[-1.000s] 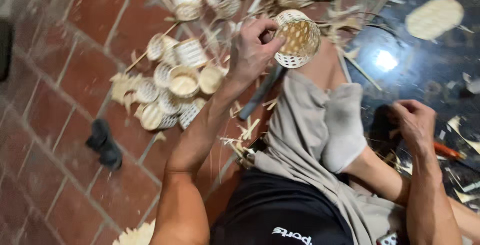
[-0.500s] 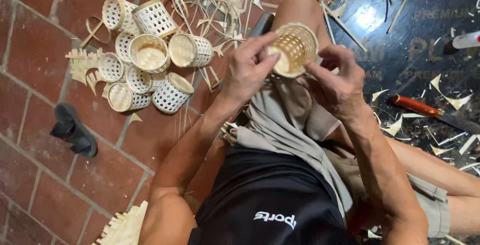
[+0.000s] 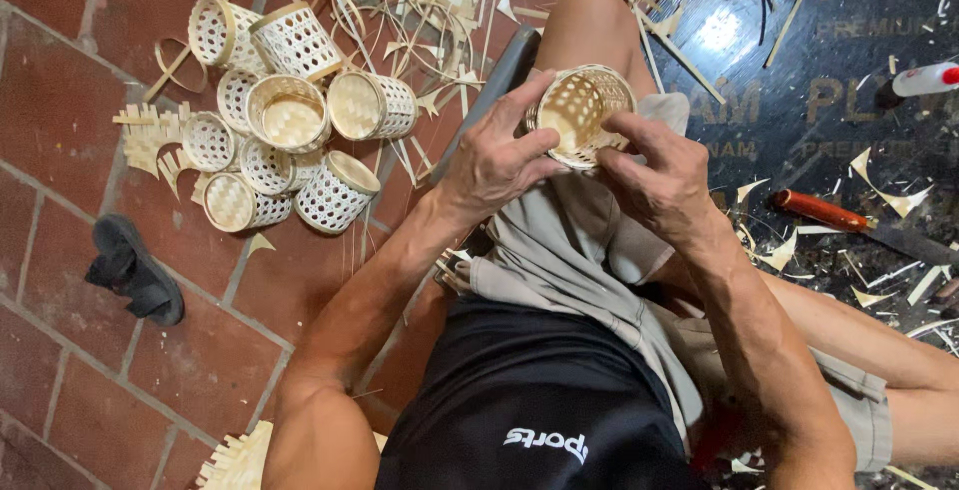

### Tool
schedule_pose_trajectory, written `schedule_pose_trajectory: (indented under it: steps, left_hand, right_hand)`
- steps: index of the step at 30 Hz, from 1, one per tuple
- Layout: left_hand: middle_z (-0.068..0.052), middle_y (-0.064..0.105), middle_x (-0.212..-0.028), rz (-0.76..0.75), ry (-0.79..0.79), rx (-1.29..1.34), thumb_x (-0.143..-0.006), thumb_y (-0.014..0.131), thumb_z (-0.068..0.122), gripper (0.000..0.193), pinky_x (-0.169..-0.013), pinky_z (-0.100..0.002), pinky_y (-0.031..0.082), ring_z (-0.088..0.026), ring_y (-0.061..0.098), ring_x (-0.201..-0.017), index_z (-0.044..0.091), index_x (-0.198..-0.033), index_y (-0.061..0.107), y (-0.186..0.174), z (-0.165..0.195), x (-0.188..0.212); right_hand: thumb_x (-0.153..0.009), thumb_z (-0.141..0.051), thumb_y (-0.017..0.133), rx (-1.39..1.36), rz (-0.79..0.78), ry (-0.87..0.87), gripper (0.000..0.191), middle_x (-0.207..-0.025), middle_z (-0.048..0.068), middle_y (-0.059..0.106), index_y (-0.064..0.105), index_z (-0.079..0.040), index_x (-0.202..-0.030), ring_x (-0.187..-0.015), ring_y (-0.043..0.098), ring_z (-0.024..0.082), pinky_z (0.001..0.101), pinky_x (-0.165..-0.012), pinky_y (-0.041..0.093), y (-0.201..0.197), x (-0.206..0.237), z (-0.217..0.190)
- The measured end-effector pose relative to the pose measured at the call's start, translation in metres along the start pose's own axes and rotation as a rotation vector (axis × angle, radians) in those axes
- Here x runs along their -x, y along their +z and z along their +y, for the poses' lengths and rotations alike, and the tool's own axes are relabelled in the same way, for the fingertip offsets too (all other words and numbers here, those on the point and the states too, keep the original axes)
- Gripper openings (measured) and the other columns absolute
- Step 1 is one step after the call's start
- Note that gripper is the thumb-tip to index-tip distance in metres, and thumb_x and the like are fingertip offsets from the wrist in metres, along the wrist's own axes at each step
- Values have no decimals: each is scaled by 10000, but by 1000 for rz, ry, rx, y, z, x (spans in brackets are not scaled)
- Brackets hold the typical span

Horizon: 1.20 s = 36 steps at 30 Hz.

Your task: The person sits on the floor assembling woven bamboo baskets. They bend a thin bamboo strip around a gray pipe form, fit it as a rim onto a woven basket body, press the rim into place, and later trim a large woven bamboo mat with shears while cutting out a round basket base.

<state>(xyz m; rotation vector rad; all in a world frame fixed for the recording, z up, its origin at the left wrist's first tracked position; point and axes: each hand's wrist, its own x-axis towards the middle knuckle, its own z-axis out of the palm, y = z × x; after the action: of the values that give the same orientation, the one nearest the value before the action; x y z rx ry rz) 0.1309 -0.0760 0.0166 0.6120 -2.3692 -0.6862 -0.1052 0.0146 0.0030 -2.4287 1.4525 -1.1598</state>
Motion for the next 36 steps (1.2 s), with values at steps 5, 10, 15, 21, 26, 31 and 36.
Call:
schedule_pose_trajectory:
  steps: [5,10,15,21,26,31,36]
  left_hand:
    - [-206,450,-1551,26,47,-28,-819,913,277,370,-1173,-430,499,-387,531,-1407,47,-1013,698,7,-3,4]
    - [-215,462,-1523,42,36,-65,-796,914,312,392,-1121,-428,525,-383,556,-1364,39,-955,683,6,-1,2]
    - [-201,459,-1524,86,55,-39,-799,925,320,400,-1116,-411,555,-371,559,-1363,53,-967,679,5,3,1]
    - [-177,462,-1535,273,-83,-56,-840,925,182,368,-1070,-367,607,-335,628,-1331,37,-1094,702,-21,-39,39]
    - [-181,530,-1399,799,-348,-401,-842,970,90,417,-1096,-435,532,-342,577,-1300,-28,-1075,645,-147,-101,117]
    - [-163,477,-1469,736,-1011,-777,-942,803,161,168,-1034,-359,601,-293,644,-1257,51,-1037,719,-222,-147,194]
    - [-258,564,-1376,588,-936,-606,-863,876,217,318,-1058,-462,470,-398,555,-1284,56,-1124,788,-199,-166,231]
  right_hand:
    - [-800,-63,819,59,-2,-25,217,-1139,105,672,716,-57,-991,-856,685,262,376,-699,556,0,5,-1]
    - [-784,-72,852,64,3,-7,244,-1121,75,660,704,-57,-977,-821,655,254,377,-670,528,4,6,1]
    - [-838,-68,865,-67,27,39,294,-1213,159,655,725,-32,-1095,-881,697,252,373,-748,596,-1,5,-2]
    - [-918,96,606,-140,164,222,293,-1245,242,667,646,13,-1196,-971,721,306,395,-858,613,-30,46,31]
    - [-1143,-77,707,49,-86,696,170,-1034,190,736,716,21,-1282,-898,721,234,300,-846,552,-41,132,103]
    - [-1176,-154,696,73,-118,855,202,-1031,194,744,733,-15,-1318,-919,731,200,297,-855,546,-32,196,133]
    - [-1113,-186,708,83,-149,842,242,-986,205,735,734,-24,-1291,-899,728,215,342,-876,553,-21,193,130]
